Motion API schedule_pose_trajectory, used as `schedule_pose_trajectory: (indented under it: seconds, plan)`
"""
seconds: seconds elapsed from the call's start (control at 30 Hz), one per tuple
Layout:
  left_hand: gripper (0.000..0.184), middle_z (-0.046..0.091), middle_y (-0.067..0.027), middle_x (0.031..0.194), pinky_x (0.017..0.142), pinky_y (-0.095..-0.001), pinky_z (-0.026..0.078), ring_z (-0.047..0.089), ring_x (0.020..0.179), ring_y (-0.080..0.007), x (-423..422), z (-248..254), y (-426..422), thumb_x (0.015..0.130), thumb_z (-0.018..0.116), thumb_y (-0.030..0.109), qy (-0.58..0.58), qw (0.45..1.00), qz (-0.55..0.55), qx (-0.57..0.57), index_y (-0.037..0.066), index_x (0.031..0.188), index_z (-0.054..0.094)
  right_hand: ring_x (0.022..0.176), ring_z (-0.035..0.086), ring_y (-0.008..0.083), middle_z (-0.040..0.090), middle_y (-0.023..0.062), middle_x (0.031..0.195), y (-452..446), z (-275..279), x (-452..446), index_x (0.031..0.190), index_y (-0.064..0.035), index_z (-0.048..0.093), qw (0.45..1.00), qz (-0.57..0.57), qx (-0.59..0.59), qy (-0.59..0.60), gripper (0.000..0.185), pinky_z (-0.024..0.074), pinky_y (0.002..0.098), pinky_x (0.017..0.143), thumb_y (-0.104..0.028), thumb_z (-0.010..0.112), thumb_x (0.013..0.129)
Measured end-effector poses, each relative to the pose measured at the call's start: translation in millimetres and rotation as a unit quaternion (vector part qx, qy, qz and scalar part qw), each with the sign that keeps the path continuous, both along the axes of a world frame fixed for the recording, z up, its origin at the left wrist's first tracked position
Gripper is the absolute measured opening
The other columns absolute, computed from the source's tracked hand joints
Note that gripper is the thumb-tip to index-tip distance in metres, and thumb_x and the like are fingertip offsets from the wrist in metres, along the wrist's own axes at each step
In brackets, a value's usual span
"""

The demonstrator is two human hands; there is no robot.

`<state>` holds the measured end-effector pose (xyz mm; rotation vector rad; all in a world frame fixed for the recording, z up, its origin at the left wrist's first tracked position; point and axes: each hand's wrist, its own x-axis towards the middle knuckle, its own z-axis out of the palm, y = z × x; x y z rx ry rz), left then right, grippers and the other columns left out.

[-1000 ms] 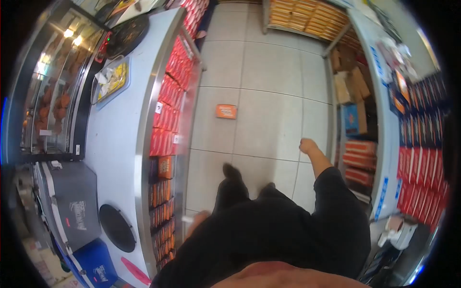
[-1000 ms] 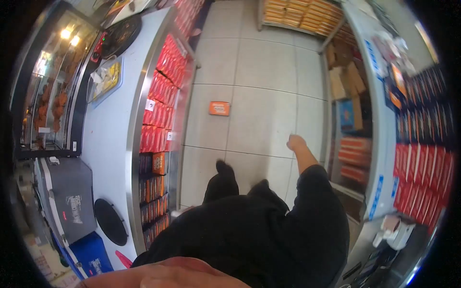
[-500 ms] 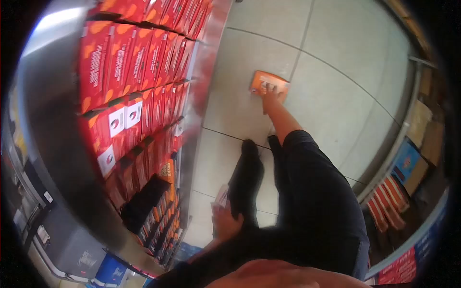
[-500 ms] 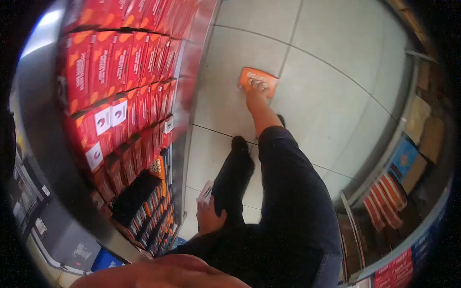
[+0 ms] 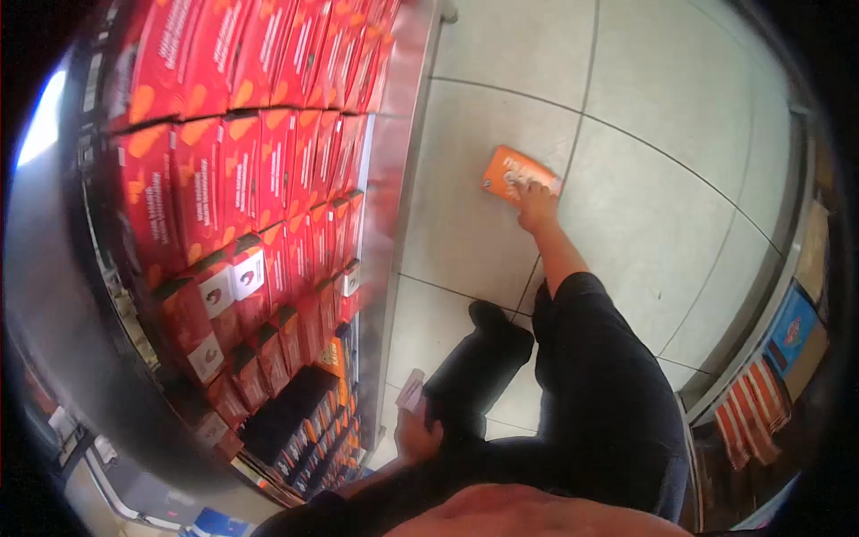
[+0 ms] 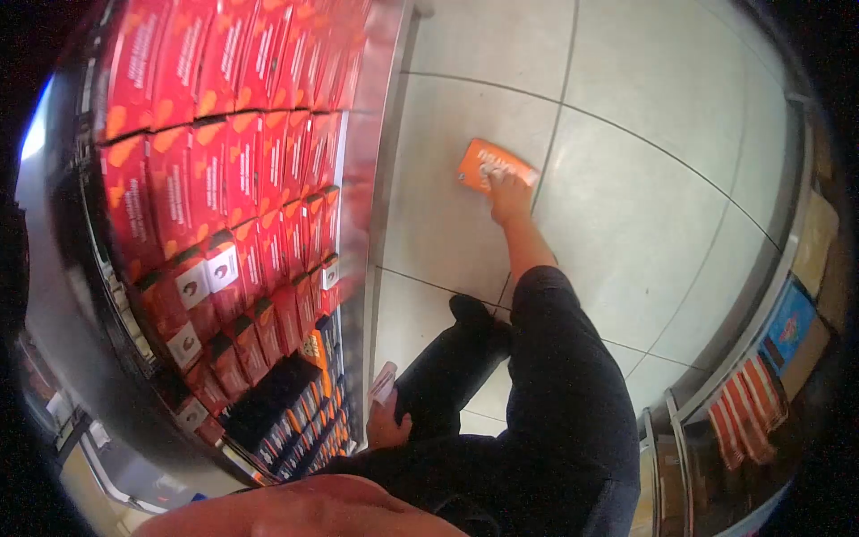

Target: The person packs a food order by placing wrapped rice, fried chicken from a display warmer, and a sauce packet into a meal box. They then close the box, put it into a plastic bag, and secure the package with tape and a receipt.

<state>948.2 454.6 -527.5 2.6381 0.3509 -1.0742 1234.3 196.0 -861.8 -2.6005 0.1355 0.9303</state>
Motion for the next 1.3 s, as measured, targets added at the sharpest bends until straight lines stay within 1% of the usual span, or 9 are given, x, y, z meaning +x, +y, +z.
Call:
schedule_pose_trajectory:
  seconds: [0.13, 0.47, 0.63, 0.8, 0.87, 0.93, 1.03, 1.2, 1.3]
  plan:
    - [0.063, 0.043, -0.0299, 0.116, 0.088, -0.0458, 0.04, 0.046, 0.104, -0.044, 11, 26, -46, 0.068, 0.061, 0.03, 0.123, 0.99, -0.063, 0.02, 0.003, 0.122, 0.045, 0.12, 0.034, 0.0341, 0.03, 0.0099, 0.131, -24, 36, -26, 0.136, -0.0295, 0.023, 0.996, 0.02, -0.072, -0.045, 0.085, 0.0368, 0.0553, 0.087, -0.018, 0.069, 0.066]
    - [0.063, 0.049, -0.0273, 0.111, 0.084, -0.0473, 0.043, 0.048, 0.103, -0.0419, -4, 7, -44, 0.065, 0.061, 0.032, 0.001, 0.988, -0.148, 0.04, 0.005, 0.121, 0.048, 0.133, 0.01, 0.0366, 0.004, 0.0071, 0.147, -21, 28, -13, 0.139, -0.038, 0.012, 0.995, 0.007, -0.1, 0.025, 0.106, 0.0202, 0.0633, 0.1, -0.042, 0.079, 0.056]
    - [0.062, 0.05, -0.0263, 0.111, 0.081, -0.0467, 0.045, 0.051, 0.1, -0.0415, -3, -5, -37, 0.066, 0.06, 0.031, -0.038, 0.985, -0.166, 0.031, 0.007, 0.121, 0.048, 0.131, 0.016, 0.0368, 0.006, 0.0075, 0.147, -24, -3, -23, 0.138, -0.0382, 0.012, 0.999, -0.033, -0.037, -0.002, 0.107, 0.0246, 0.0605, 0.099, -0.03, 0.08, 0.056]
    - [0.053, 0.052, -0.0225, 0.109, 0.075, -0.0472, 0.046, 0.055, 0.092, -0.0385, 3, 32, -58, 0.071, 0.055, 0.028, 0.014, 0.991, -0.129, 0.012, 0.007, 0.12, 0.05, 0.121, 0.031, 0.0393, 0.024, 0.0145, 0.137, -60, 99, -82, 0.138, -0.0295, 0.017, 0.982, -0.167, 0.023, 0.084, 0.096, 0.0354, 0.0547, 0.092, -0.031, 0.073, 0.06]
    - [0.053, 0.047, -0.0262, 0.116, 0.086, -0.0447, 0.043, 0.049, 0.1, -0.0422, 16, 61, -87, 0.077, 0.05, 0.028, 0.157, 0.977, -0.143, -0.003, 0.002, 0.122, 0.045, 0.122, 0.029, 0.0418, 0.029, 0.018, 0.135, -92, 177, -131, 0.139, -0.023, 0.017, 0.978, -0.191, 0.019, 0.082, 0.096, 0.0288, 0.054, 0.098, -0.043, 0.071, 0.062]
    - [0.04, 0.059, -0.0191, 0.091, 0.072, -0.0461, 0.047, 0.057, 0.086, -0.035, -12, 49, -80, 0.079, 0.048, 0.026, 0.025, 0.969, -0.23, -0.083, 0.009, 0.114, 0.054, 0.123, 0.028, 0.0419, 0.027, 0.0178, 0.136, -139, 292, -177, 0.139, -0.0231, 0.016, 0.973, -0.167, 0.007, 0.157, 0.105, 0.0299, 0.0538, 0.098, -0.045, 0.075, 0.056]
    - [0.038, 0.06, -0.019, 0.09, 0.073, -0.0452, 0.047, 0.057, 0.087, -0.0348, 27, 73, -107, 0.081, 0.046, 0.027, 0.13, 0.913, -0.297, -0.249, 0.009, 0.113, 0.055, 0.124, 0.026, 0.043, 0.022, 0.0184, 0.138, -208, 433, -273, 0.141, -0.0274, 0.007, 0.936, -0.272, 0.019, 0.221, 0.113, 0.0278, 0.0531, 0.1, -0.047, 0.077, 0.055]
    - [0.037, 0.061, -0.0188, 0.09, 0.075, -0.0438, 0.046, 0.057, 0.088, -0.0344, 150, 112, -153, 0.084, 0.043, 0.029, 0.095, 0.844, -0.455, -0.268, 0.008, 0.111, 0.056, 0.125, 0.023, 0.0455, 0.022, 0.0285, 0.136, -308, 566, -459, 0.141, -0.0174, 0.007, 0.875, -0.478, -0.077, 0.004, 0.117, 0.0227, 0.0543, 0.1, -0.056, 0.072, 0.052]
    - [0.041, 0.063, -0.0173, 0.099, 0.078, -0.0381, 0.045, 0.059, 0.091, -0.0289, 221, 154, -157, 0.085, 0.043, 0.038, 0.008, 0.94, -0.298, -0.166, 0.006, 0.102, 0.062, 0.115, 0.035, 0.0465, 0.034, 0.0268, 0.127, -343, 655, -498, 0.135, -0.018, 0.027, 0.769, -0.555, -0.22, -0.228, 0.099, 0.0333, 0.0524, 0.094, -0.035, 0.075, 0.049]
